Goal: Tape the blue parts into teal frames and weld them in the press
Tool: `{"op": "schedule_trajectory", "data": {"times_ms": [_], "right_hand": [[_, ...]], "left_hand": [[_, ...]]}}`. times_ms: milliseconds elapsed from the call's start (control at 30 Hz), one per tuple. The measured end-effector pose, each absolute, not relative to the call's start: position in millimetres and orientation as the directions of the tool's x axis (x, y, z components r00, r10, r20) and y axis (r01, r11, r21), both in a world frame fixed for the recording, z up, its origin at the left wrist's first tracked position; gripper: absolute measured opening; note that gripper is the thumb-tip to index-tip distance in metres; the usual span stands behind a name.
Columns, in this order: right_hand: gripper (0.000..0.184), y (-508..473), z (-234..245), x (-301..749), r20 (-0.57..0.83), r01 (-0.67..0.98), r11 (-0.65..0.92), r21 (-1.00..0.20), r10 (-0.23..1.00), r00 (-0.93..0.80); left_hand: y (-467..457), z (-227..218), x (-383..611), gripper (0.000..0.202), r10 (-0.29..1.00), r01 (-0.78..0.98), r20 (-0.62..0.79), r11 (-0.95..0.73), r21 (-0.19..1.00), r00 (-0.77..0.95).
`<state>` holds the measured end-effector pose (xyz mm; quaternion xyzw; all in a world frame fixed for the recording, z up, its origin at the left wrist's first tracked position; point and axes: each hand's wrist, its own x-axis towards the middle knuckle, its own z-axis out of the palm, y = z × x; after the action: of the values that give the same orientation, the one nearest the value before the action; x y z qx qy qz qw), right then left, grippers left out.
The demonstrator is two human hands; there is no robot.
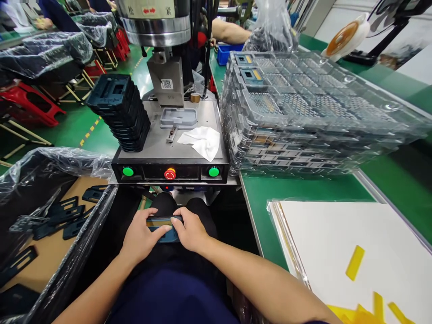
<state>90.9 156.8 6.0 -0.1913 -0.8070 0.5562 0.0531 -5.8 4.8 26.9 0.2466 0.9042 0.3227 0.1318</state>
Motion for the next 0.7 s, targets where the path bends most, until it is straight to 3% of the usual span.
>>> {"op": "schedule_trajectory", "data": {"times_ms": [67, 167, 300, 400, 467, 567, 633, 700], "right_hand": [[0.020, 155, 4, 91, -0.097, 0.215, 0.306, -0.928, 0.358, -0.929], [0.021, 158, 0, 89, -0.143, 0.253, 0.267, -0.930, 0.369, -0.918], [0.023, 162, -9, 85, -0.199, 0.287, 0.196, -0.938, 0.376, -0.905], [0.028, 165, -6, 88, -0.137, 0.243, 0.277, -0.929, 0.353, -0.926], [0.049, 169, 5, 93, 0.021, 0.103, 0.445, -0.890, 0.265, -0.964], [0.086, 178, 28, 101, 0.188, -0.146, 0.678, -0.720, -0.013, -0.982], [0.085, 185, 44, 105, 0.172, -0.216, 0.780, -0.588, -0.140, -0.975], [0.073, 191, 58, 108, 0.139, -0.230, 0.850, -0.474, -0.186, -0.973]], "left_hand": [[4, 25, -5, 0.059, 0.528, 0.384, -0.041, 0.667, 0.638, -0.848], [0, 23, -9, 0.040, 0.552, 0.340, -0.069, 0.602, 0.722, -0.831], [-6, 24, -15, 0.037, 0.532, 0.128, -0.198, 0.514, 0.848, -0.823], [-10, 25, -17, 0.044, 0.506, -0.056, -0.293, 0.432, 0.900, -0.811], [-13, 27, -18, 0.051, 0.482, -0.193, -0.351, 0.348, 0.918, -0.803], [-16, 29, -22, 0.065, 0.467, -0.441, -0.485, 0.210, 0.873, -0.739], [-16, 28, -25, 0.074, 0.478, -0.559, -0.566, 0.174, 0.811, -0.672], [-14, 24, -26, 0.075, 0.501, -0.602, -0.584, 0.147, 0.785, -0.639]]}}
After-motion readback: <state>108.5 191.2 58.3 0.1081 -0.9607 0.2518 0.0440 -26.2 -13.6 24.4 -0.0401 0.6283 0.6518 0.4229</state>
